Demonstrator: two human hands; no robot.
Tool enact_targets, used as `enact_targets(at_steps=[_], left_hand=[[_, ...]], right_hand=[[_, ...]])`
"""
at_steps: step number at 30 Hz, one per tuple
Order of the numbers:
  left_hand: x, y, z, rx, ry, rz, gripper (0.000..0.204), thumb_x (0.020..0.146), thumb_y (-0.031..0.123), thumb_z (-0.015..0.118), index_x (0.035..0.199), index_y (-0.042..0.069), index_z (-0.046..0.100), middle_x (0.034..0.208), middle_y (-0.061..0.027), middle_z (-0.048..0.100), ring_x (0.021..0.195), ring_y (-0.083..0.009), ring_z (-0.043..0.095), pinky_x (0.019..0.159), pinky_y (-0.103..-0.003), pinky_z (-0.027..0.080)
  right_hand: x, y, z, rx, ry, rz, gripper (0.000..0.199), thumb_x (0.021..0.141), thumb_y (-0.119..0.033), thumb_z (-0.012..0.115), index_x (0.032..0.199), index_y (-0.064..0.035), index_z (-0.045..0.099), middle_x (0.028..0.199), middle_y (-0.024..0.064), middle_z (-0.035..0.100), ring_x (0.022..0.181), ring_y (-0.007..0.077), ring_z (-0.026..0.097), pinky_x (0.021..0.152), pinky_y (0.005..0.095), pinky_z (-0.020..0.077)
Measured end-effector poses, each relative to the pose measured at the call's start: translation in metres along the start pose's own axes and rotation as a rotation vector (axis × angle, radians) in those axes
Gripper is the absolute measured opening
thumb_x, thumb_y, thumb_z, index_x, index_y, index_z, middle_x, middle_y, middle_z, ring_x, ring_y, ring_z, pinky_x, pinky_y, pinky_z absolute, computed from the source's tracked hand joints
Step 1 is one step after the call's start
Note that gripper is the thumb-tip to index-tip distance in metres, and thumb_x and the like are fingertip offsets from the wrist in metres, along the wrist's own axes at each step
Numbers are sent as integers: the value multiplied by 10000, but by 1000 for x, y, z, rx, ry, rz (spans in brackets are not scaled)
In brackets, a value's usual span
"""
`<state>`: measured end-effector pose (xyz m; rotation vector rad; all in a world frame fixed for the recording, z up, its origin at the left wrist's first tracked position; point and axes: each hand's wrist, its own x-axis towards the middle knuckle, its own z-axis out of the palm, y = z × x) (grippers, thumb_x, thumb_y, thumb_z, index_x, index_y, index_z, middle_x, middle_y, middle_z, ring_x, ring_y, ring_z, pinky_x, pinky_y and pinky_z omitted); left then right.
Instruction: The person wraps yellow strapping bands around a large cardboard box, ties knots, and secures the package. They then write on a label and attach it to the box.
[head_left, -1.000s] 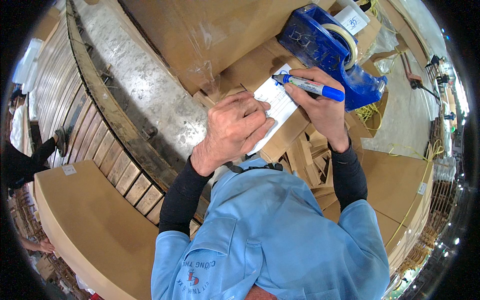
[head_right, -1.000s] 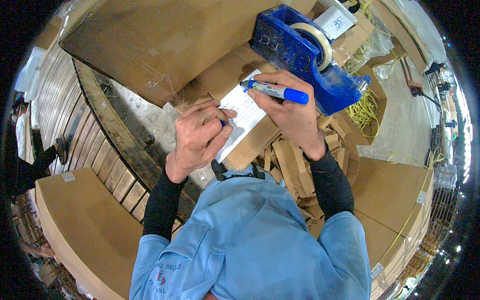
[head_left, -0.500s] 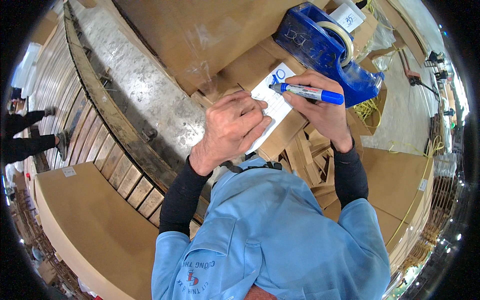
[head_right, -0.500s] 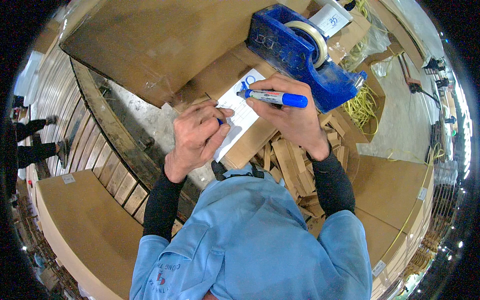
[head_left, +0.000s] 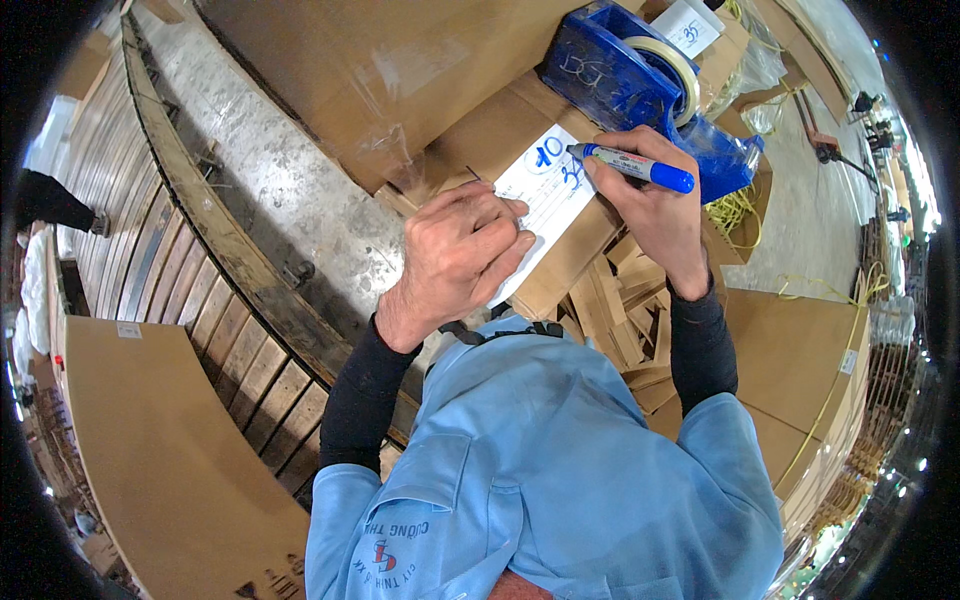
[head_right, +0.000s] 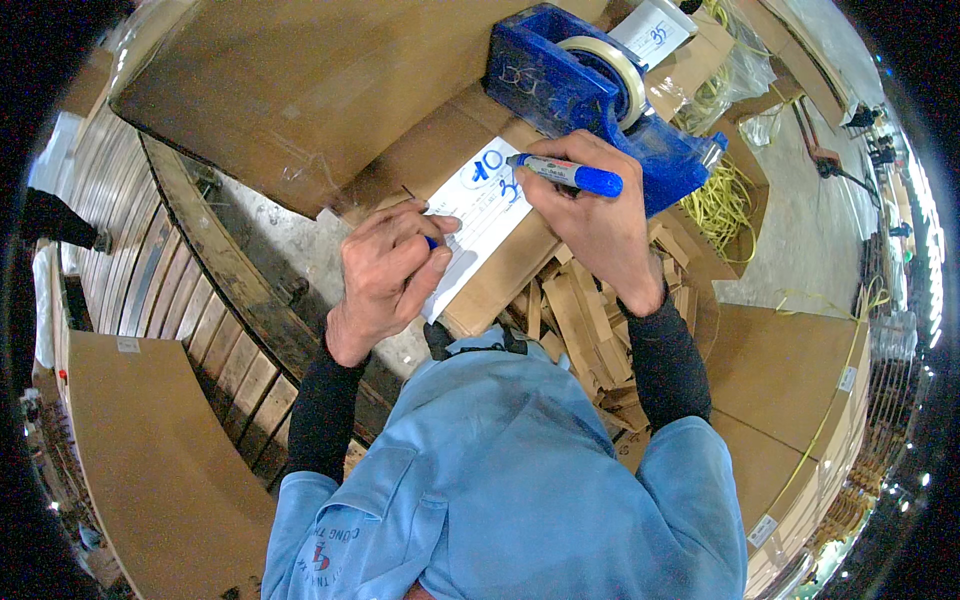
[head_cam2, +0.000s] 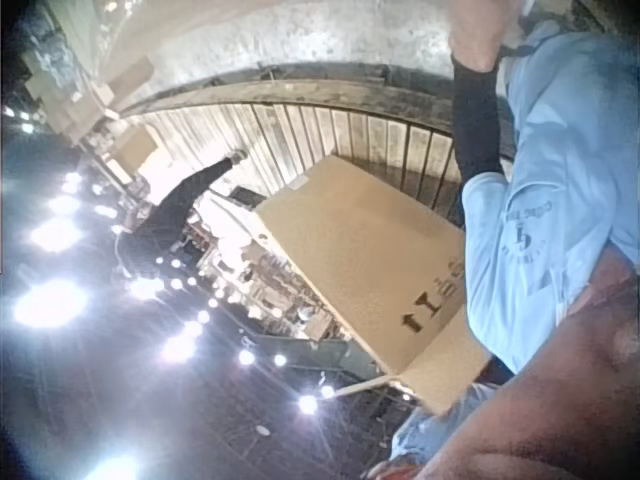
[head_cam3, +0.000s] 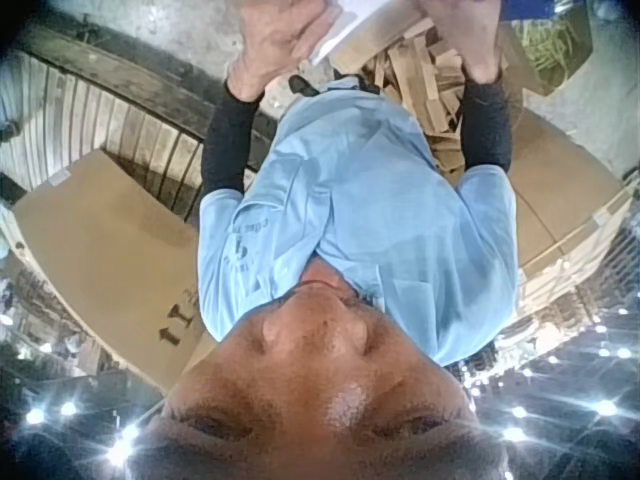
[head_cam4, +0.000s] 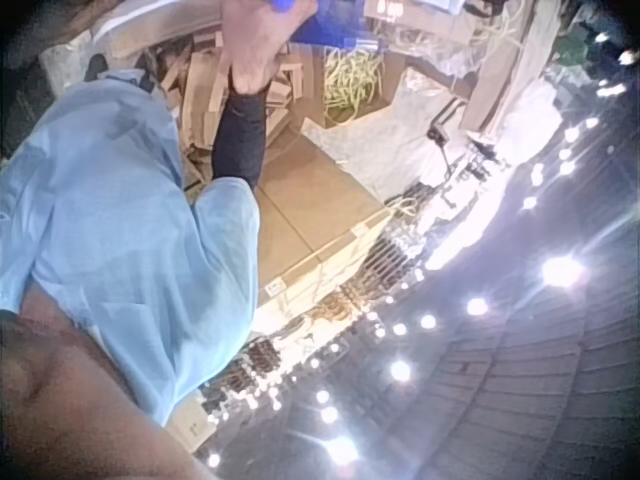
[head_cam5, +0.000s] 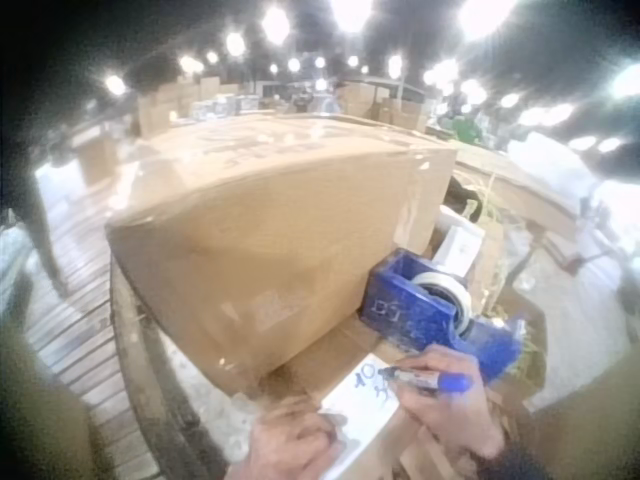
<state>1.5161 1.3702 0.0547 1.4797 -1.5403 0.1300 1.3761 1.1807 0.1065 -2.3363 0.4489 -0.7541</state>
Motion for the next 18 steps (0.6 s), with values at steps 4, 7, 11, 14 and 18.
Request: enact_targets(at_steps=[4,7,11,14,18], left_hand=[[-1,4,3,-14,6,-5,151,851,48,683,732,37,591,808,-73,675,878,-254,735,909,-484,555],[-1,5,3,-16,9,-12,150,853,50,683,732,38,595,803,-70,672,884,-254,736,906,-485,555],[0,2,2,-31,6,5,171,853,54,686,722,40,577,809,-71,676,882,-257,735,899,-478,557],[0,1,2,-23,9,4,195,849,60,692,710,41,557,826,-74,689,860,-258,729,898,-464,559],[1,-1,2,-3,25,15,209,847,74,699,709,41,546,856,-78,708,819,-260,712,895,-449,561]], right_hand=[[1,2,1,7,33,-41,174,813,-85,789,937,11,714,861,146,702,736,238,684,660,317,521],[5,4,3,-6,31,-40,174,821,-95,784,940,13,715,860,150,700,738,243,682,660,323,520],[9,3,10,51,2,8,193,829,-109,781,960,18,718,876,154,706,751,233,686,673,319,525],[11,0,14,111,-21,91,200,828,-98,780,980,19,722,898,155,716,777,211,696,691,307,532],[9,-5,17,129,-56,49,208,823,-82,787,994,18,722,913,147,723,799,189,702,701,291,536]])
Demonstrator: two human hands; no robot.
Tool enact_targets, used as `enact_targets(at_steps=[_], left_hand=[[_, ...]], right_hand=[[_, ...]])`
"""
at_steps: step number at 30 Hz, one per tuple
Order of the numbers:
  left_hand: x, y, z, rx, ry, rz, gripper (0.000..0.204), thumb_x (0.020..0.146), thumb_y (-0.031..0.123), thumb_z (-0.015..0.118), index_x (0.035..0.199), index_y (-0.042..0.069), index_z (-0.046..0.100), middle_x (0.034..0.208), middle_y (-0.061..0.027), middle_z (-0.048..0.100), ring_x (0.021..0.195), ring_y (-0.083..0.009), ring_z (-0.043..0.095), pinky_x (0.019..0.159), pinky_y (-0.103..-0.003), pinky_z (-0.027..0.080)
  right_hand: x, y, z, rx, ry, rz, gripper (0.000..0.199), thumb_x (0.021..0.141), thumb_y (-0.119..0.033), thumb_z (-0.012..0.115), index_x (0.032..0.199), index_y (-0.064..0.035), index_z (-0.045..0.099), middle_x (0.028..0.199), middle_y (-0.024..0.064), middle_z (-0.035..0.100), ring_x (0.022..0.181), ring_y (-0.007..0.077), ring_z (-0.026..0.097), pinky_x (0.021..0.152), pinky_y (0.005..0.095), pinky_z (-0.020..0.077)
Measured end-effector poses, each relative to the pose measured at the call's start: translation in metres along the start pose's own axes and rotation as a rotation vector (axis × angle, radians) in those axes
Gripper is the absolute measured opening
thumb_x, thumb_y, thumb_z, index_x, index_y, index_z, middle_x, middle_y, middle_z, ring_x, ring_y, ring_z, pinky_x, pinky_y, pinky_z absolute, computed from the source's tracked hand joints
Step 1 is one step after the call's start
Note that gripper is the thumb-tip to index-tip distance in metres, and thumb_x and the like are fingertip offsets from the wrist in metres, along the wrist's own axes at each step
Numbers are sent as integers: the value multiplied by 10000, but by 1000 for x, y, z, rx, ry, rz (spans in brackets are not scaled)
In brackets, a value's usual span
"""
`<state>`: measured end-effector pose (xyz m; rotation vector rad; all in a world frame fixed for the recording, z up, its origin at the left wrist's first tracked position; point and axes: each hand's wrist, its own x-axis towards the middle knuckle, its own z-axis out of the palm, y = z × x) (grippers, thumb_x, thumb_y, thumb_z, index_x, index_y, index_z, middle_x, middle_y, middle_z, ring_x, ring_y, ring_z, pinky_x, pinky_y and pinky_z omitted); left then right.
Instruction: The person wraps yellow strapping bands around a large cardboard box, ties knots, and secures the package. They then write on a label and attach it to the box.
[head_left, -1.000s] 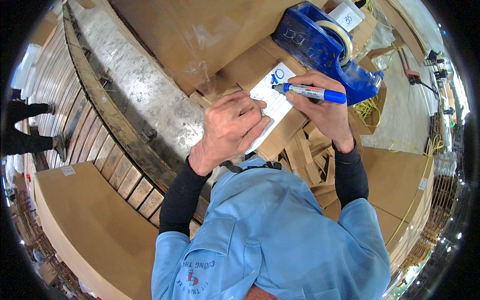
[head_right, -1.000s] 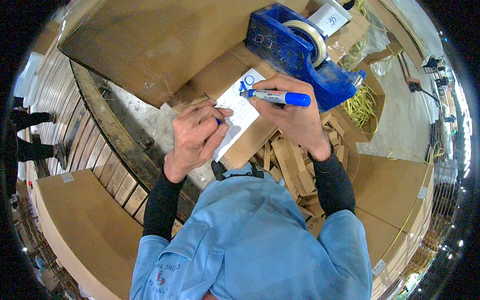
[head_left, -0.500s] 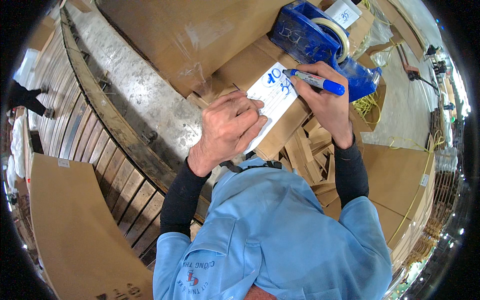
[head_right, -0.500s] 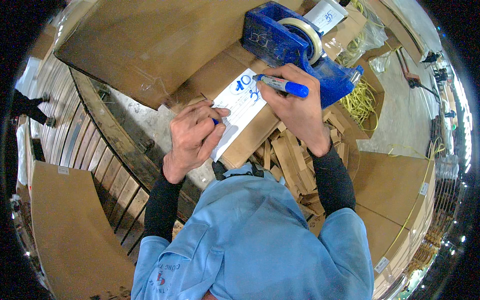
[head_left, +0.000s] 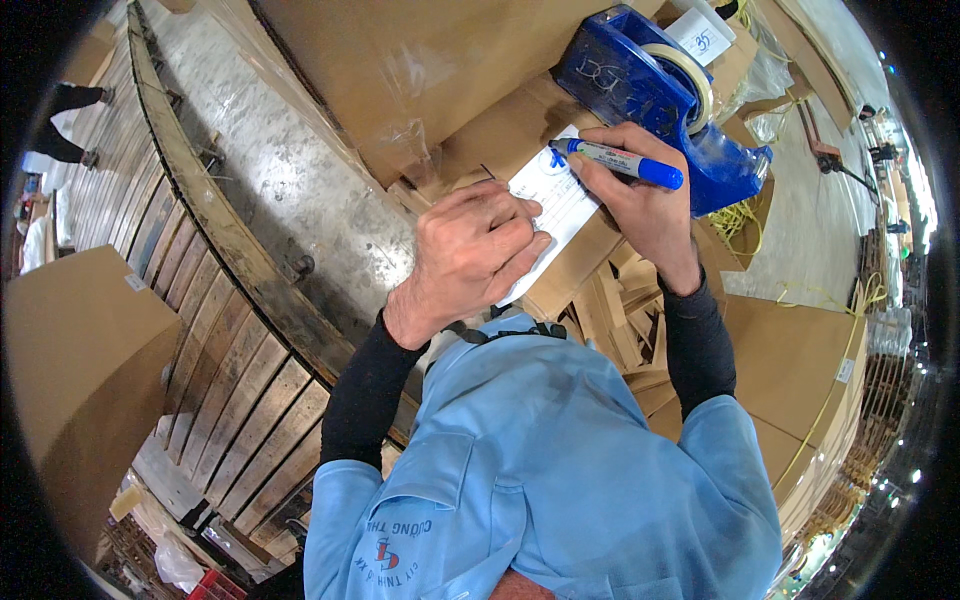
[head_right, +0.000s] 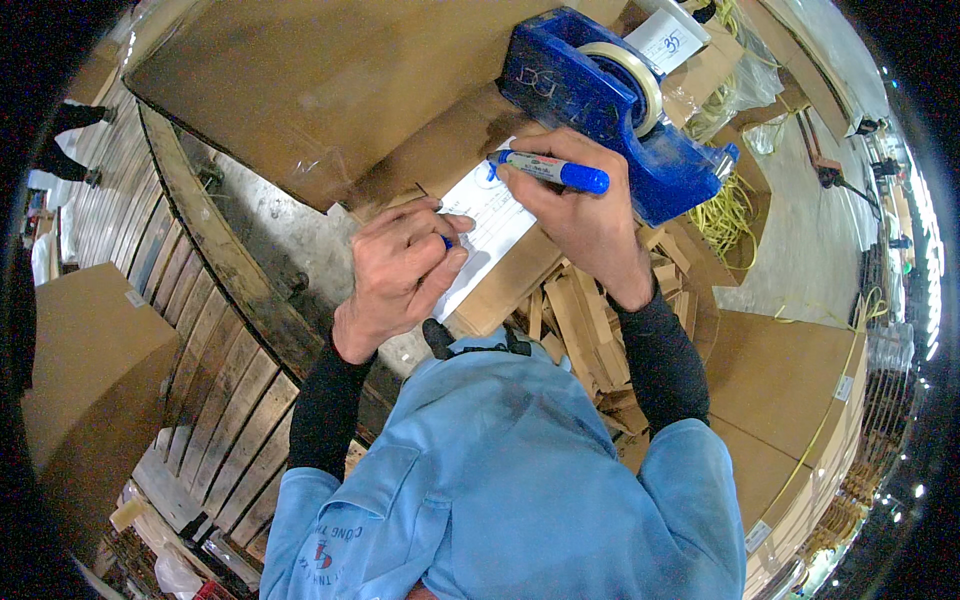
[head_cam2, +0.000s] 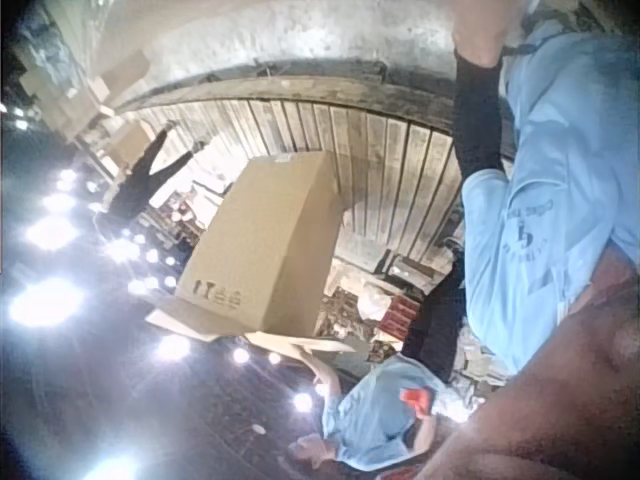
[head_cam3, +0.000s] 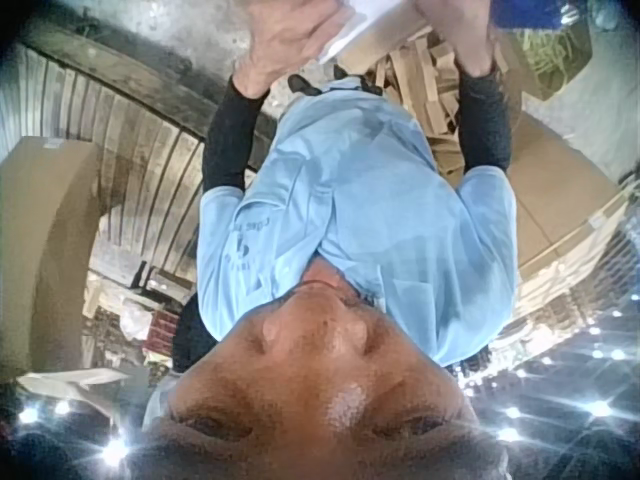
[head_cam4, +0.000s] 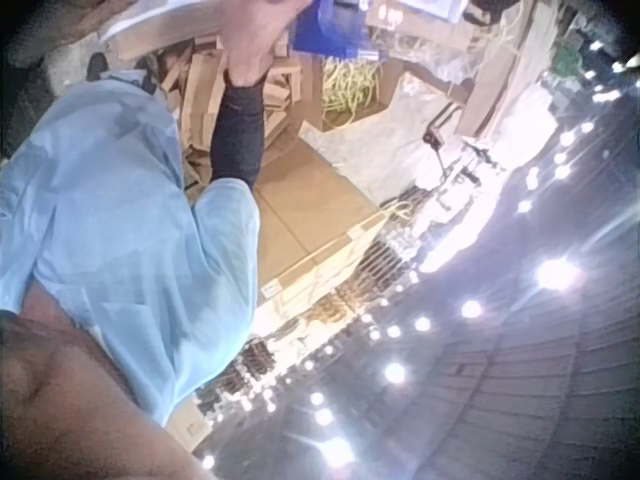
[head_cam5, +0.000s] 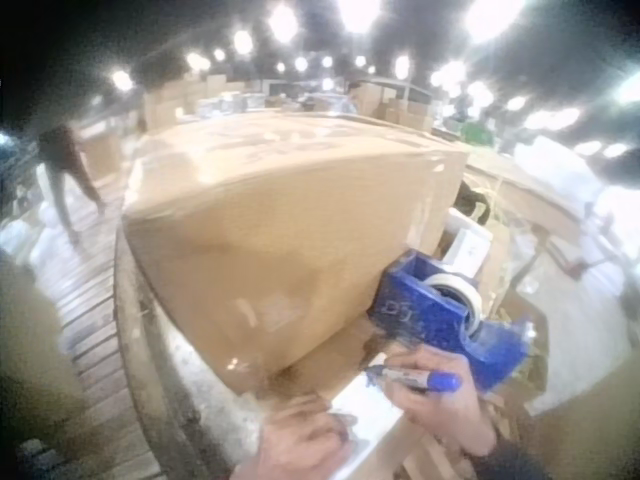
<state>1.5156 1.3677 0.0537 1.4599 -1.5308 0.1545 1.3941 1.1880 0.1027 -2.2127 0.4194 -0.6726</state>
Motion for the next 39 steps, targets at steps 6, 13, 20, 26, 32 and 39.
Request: enact_targets(at_steps=[6,13,20,26,32,39], left_hand=[[-2,-4,-3,-5,-18,-14,201,850,84,697,719,40,551,885,-80,722,807,-263,702,894,-447,563],[1,-5,-13,-116,-41,-92,123,886,106,685,818,11,648,913,-128,726,861,-309,701,920,-447,540],[20,0,-32,-340,-45,-236,155,935,131,650,872,-11,661,875,-115,706,867,-278,687,974,-412,486],[21,33,-54,-321,-153,-348,188,880,123,757,906,-4,621,814,-133,659,686,-310,638,646,-371,490],[19,44,-57,-316,-314,-198,453,796,261,855,988,5,534,705,-151,611,611,-321,644,545,-381,501],[20,53,-61,-257,-260,-122,489,953,451,659,932,-17,519,676,-162,580,577,-366,610,521,-405,473]], right_hand=[[-7,-8,4,70,-41,23,214,832,-73,796,1001,31,716,879,114,722,760,139,672,671,262,522],[-26,-20,-28,134,203,135,192,876,-75,778,1041,-10,706,853,12,694,714,52,597,620,209,485],[-52,-33,-17,492,238,170,261,862,-74,788,1078,-9,658,969,54,686,845,86,630,737,234,516],[-65,-43,-7,773,151,132,298,853,-97,800,1093,11,659,972,77,706,832,106,650,730,246,525],[-71,-46,-8,930,13,143,251,850,-78,793,1057,9,681,957,89,729,830,105,667,705,253,527],[-72,-46,-2,881,-44,79,213,846,-53,787,1028,7,696,920,89,732,799,115,673,675,265,522]])
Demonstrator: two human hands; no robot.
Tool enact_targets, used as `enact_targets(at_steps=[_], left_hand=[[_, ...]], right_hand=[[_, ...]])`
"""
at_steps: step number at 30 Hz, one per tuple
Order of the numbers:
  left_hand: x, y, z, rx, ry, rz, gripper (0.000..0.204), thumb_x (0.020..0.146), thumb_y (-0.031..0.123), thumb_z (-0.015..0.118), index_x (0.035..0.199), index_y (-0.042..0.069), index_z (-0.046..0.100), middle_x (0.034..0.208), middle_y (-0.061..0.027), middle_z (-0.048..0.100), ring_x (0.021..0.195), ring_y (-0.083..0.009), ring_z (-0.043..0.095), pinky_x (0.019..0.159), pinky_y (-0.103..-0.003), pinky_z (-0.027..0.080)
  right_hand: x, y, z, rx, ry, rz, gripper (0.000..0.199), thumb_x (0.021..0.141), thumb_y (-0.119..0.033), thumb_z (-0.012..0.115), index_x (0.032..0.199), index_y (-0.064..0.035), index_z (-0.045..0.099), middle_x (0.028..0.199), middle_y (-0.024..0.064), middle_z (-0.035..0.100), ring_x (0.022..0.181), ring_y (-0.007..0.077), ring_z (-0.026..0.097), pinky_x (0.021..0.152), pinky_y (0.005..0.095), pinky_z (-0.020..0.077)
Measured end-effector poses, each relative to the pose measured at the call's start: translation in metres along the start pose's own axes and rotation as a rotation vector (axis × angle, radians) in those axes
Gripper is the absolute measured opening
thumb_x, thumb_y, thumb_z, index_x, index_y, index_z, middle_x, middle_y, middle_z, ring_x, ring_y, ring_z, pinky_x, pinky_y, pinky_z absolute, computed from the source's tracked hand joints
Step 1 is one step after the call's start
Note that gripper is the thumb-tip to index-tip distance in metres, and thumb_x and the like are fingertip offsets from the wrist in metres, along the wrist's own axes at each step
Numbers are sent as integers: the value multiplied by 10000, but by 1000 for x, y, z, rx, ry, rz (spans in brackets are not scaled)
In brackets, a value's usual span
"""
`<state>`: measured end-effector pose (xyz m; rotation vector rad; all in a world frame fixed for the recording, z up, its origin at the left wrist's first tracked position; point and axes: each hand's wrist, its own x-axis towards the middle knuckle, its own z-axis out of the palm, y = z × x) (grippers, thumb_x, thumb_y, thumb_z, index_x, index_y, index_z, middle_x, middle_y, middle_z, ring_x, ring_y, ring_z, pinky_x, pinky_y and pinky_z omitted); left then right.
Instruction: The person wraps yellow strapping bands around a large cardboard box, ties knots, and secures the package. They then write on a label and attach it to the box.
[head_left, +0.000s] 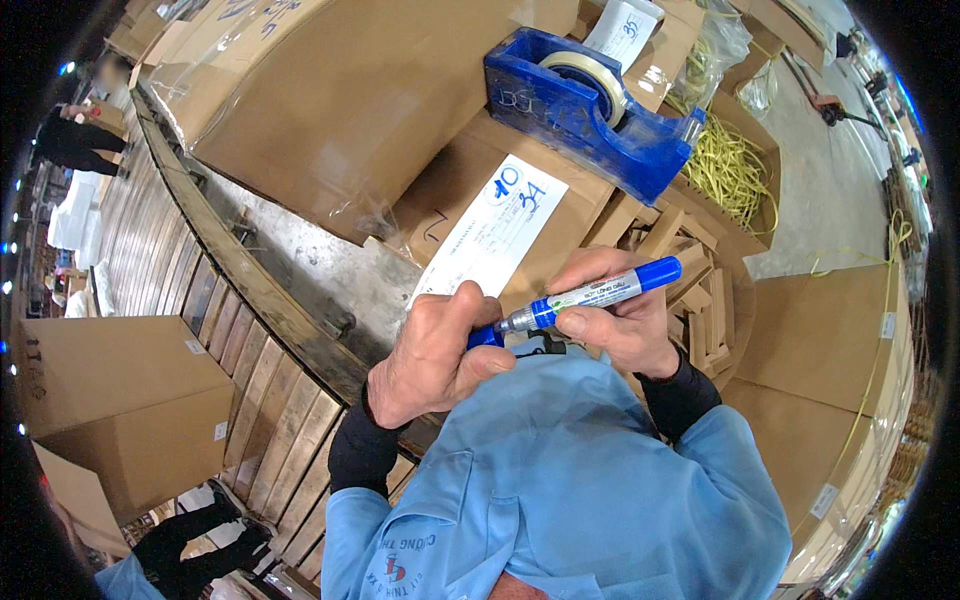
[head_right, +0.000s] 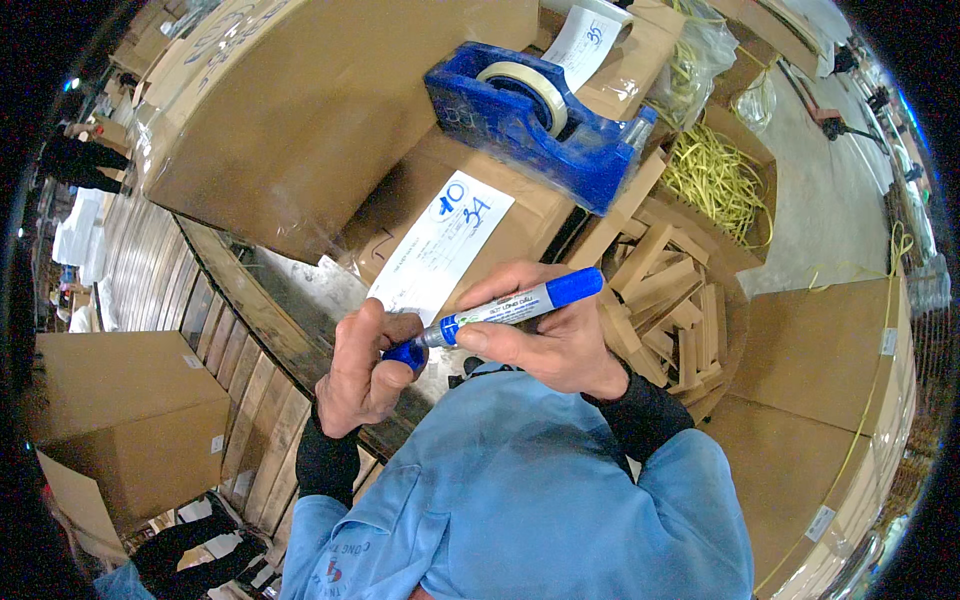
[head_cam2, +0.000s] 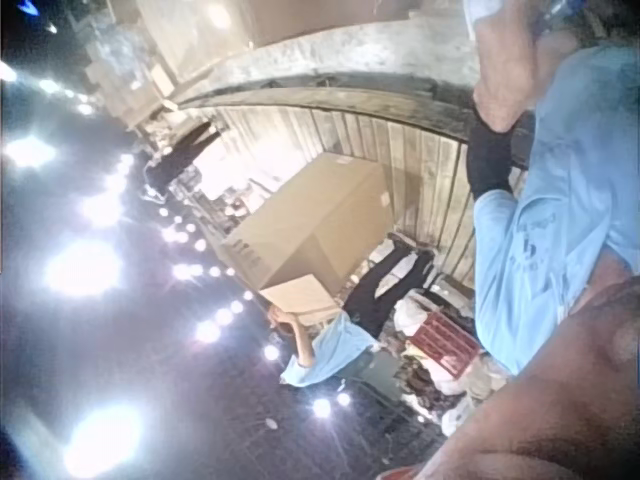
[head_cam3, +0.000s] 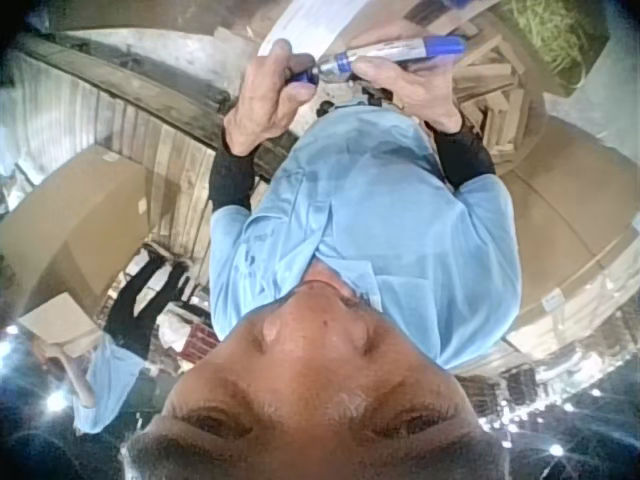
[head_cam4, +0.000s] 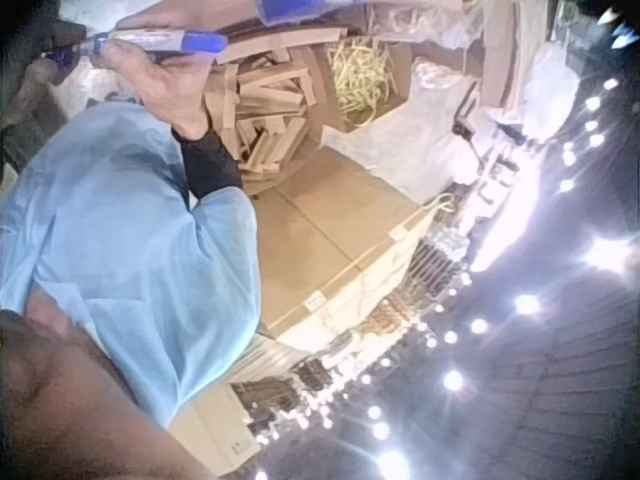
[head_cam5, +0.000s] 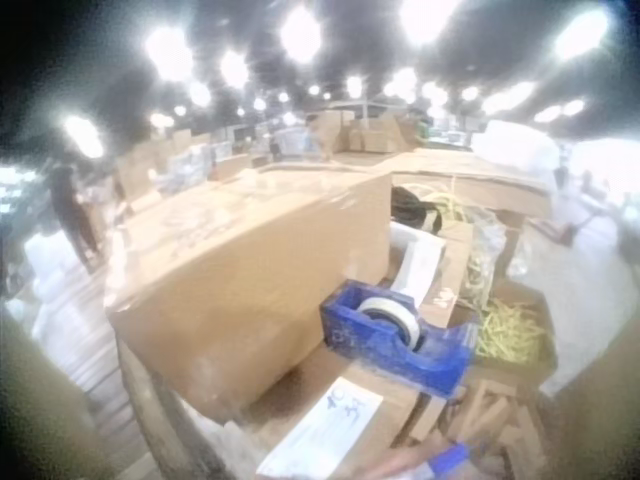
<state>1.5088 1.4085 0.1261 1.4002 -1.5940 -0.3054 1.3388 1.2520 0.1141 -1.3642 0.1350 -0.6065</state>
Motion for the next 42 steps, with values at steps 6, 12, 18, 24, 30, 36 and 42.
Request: enact_targets(at_steps=[6,12,18,24,30,36,42], left_hand=[[0,5,5,-112,5,-74,493,989,455,603,896,-21,513,643,-166,547,561,-391,588,505,-413,453],[1,14,3,-78,-40,-84,442,1004,396,597,847,-5,499,620,-164,526,539,-390,575,487,-418,439],[0,13,4,75,-11,-74,325,981,246,634,815,11,484,581,-142,487,497,-349,554,465,-410,424],[2,7,9,288,59,175,257,914,169,701,852,-3,521,567,-90,482,451,-301,514,450,-392,425],[12,2,3,214,252,100,522,907,501,695,943,-5,574,746,-111,621,592,-288,609,541,-386,491],[-14,-23,3,554,363,-232,570,839,429,784,1080,-32,550,1051,-170,596,908,-328,598,759,-440,491],[-43,-40,21,448,317,-462,562,837,394,804,1087,-34,539,1014,-196,600,906,-375,618,776,-453,498]], right_hand=[[4,1,-5,-171,-213,-147,250,787,-74,835,1000,-5,724,856,100,726,746,198,694,641,308,516],[6,6,2,-123,-229,-174,268,758,-63,862,986,-6,735,865,115,733,733,218,693,625,316,507],[0,13,18,-93,-121,-116,274,781,-40,841,1028,-8,725,862,113,724,740,180,687,628,287,508],[-13,2,32,93,20,151,259,816,-38,819,1053,-13,720,894,84,716,776,122,671,662,275,521],[25,-44,7,-291,-77,-110,261,820,-93,824,1056,-18,742,956,105,750,846,153,709,757,289,557],[141,-86,-57,-929,209,-525,447,874,-454,730,952,-14,746,830,167,732,741,308,713,689,374,546],[214,-60,-71,-1487,41,10,548,844,-562,719,937,-21,730,793,230,700,774,373,708,716,455,548]])
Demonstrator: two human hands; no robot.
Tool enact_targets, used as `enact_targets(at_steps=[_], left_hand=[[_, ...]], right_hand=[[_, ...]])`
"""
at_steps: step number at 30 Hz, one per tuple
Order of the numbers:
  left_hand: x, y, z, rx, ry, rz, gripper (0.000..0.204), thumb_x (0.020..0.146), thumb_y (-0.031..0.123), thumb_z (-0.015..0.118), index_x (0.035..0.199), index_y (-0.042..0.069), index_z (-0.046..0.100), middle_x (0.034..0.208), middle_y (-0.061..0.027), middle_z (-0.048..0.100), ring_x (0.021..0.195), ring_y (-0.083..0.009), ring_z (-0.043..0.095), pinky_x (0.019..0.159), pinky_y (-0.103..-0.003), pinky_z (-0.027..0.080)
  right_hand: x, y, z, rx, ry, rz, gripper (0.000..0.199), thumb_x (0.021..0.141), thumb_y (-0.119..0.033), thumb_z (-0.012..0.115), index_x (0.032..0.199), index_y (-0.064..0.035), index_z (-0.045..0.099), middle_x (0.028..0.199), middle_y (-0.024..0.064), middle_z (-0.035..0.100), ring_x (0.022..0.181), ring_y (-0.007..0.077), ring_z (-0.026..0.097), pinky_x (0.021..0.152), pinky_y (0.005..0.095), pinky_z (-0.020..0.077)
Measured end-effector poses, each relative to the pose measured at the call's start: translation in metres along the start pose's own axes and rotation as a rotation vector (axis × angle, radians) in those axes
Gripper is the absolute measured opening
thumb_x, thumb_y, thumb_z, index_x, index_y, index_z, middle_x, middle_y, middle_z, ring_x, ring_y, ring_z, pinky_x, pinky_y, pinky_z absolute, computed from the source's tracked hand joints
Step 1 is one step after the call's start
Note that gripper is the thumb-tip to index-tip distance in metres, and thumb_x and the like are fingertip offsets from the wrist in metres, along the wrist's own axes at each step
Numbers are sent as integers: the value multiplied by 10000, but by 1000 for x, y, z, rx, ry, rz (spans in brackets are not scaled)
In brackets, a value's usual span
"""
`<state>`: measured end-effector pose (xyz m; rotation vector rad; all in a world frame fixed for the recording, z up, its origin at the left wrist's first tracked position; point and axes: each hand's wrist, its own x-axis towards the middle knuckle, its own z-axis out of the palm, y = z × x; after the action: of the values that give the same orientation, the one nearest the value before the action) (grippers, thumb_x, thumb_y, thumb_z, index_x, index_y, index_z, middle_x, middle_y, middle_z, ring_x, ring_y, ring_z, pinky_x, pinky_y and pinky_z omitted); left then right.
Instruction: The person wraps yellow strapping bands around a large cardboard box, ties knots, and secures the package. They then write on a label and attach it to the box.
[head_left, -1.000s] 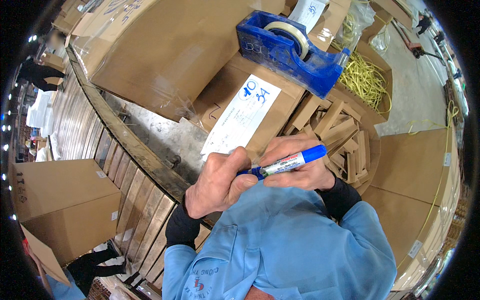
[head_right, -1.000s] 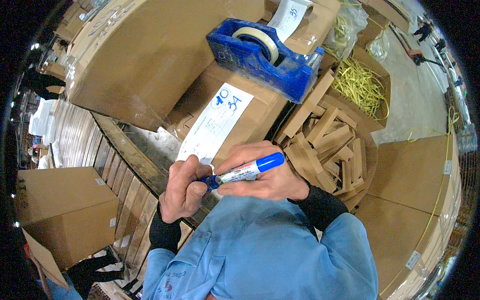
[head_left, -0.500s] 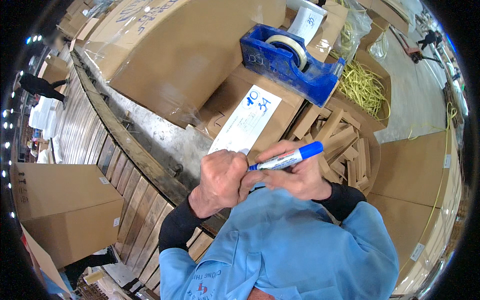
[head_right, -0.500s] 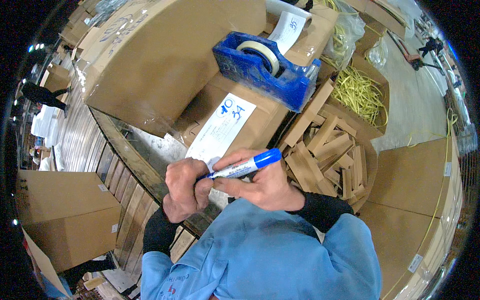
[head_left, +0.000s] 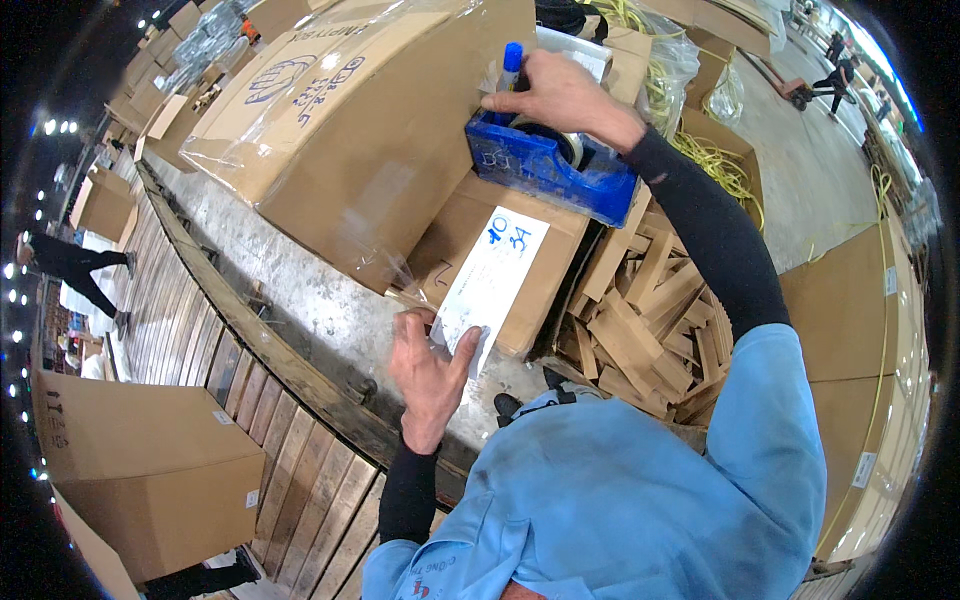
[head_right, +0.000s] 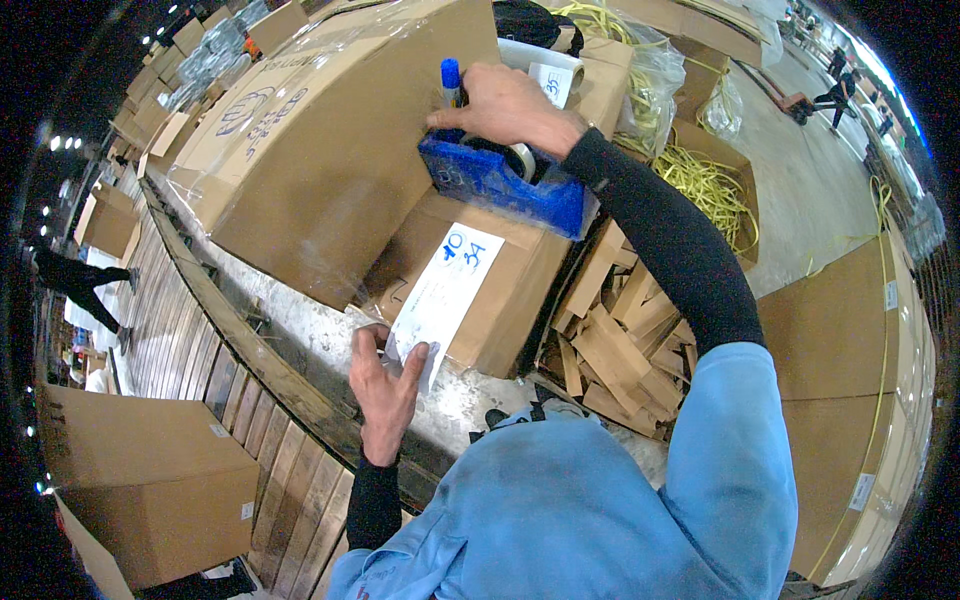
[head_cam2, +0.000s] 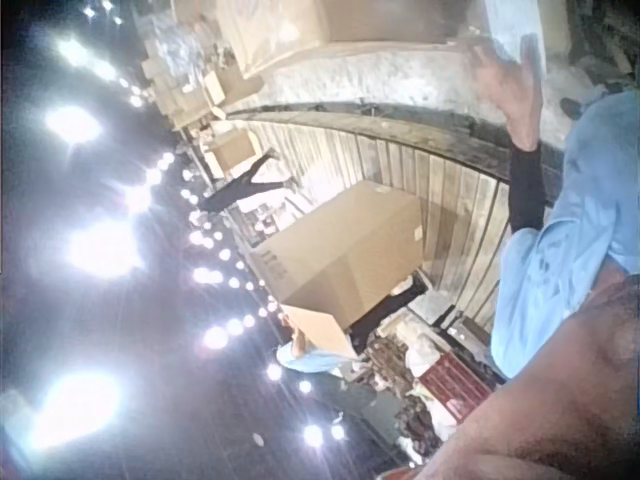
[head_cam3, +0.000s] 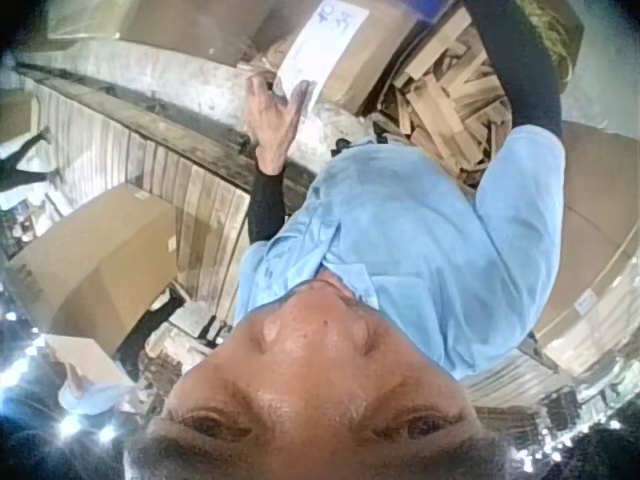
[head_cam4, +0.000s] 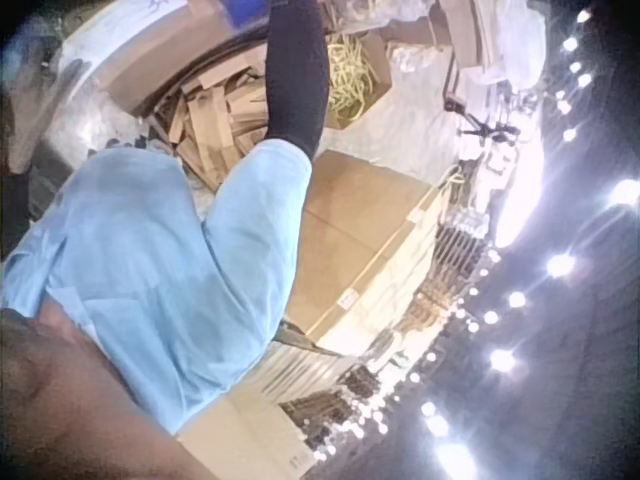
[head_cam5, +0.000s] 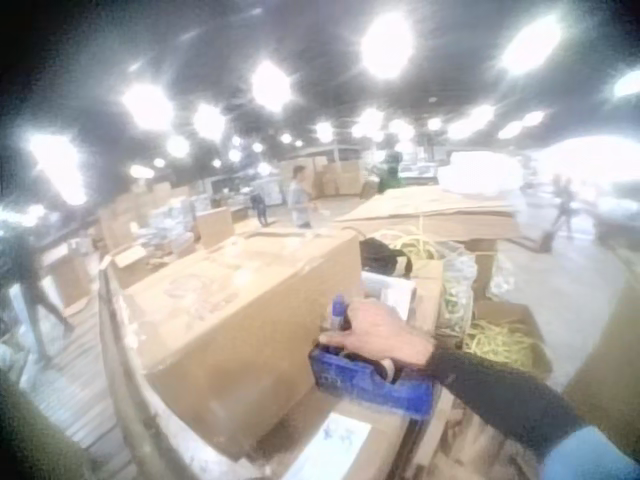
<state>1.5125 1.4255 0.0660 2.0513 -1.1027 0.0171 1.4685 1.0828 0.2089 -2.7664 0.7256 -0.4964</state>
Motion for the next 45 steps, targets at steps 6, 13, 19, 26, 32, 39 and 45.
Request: enact_targets(at_steps=[6,13,19,26,32,39,45], left_hand=[[0,-4,3,-540,-42,-98,356,888,184,799,964,-20,518,830,-125,651,781,-164,613,691,-327,506],[-6,-9,-6,-670,48,-78,270,880,56,778,888,-3,515,834,-112,673,763,-94,598,659,-275,468],[-11,30,-8,-722,-57,198,380,831,23,801,839,11,421,810,-183,676,735,-206,678,622,-321,510],[-29,83,31,-591,-210,241,335,775,57,844,981,-54,604,802,-185,689,680,-260,687,599,-336,512],[-34,102,71,-525,-250,-185,439,778,51,852,1121,-92,619,1023,-145,661,935,-188,645,795,-323,534],[-32,115,93,-507,-192,-147,402,832,13,807,1137,-68,558,918,-71,577,914,-190,612,826,-332,517],[14,128,81,-479,-171,-6,211,949,84,683,1099,-30,587,954,-65,625,876,-147,605,795,-283,497]], right_hand=[[-9,-10,-7,33,128,-69,611,831,-562,739,1109,-19,706,786,193,692,751,357,693,713,445,543],[-187,-37,-15,1011,124,168,256,952,-259,695,1071,-37,739,831,28,712,713,81,638,652,243,520],[-264,-67,82,1596,-614,467,521,1040,-450,529,1263,10,628,1008,83,689,783,109,613,645,266,525],[-274,-6,76,1901,-262,539,336,1027,-286,595,1180,4,665,925,27,701,727,92,625,606,251,504],[-284,43,77,1809,-186,657,284,976,-283,683,1088,-23,715,806,-21,655,644,49,561,552,220,455],[-294,55,77,1875,-53,517,276,964,-303,698,904,-37,744,677,-24,639,543,44,543,486,218,434],[-285,96,72,1784,160,636,235,983,-265,673,975,-33,715,742,-3,672,559,62,564,477,228,457]])
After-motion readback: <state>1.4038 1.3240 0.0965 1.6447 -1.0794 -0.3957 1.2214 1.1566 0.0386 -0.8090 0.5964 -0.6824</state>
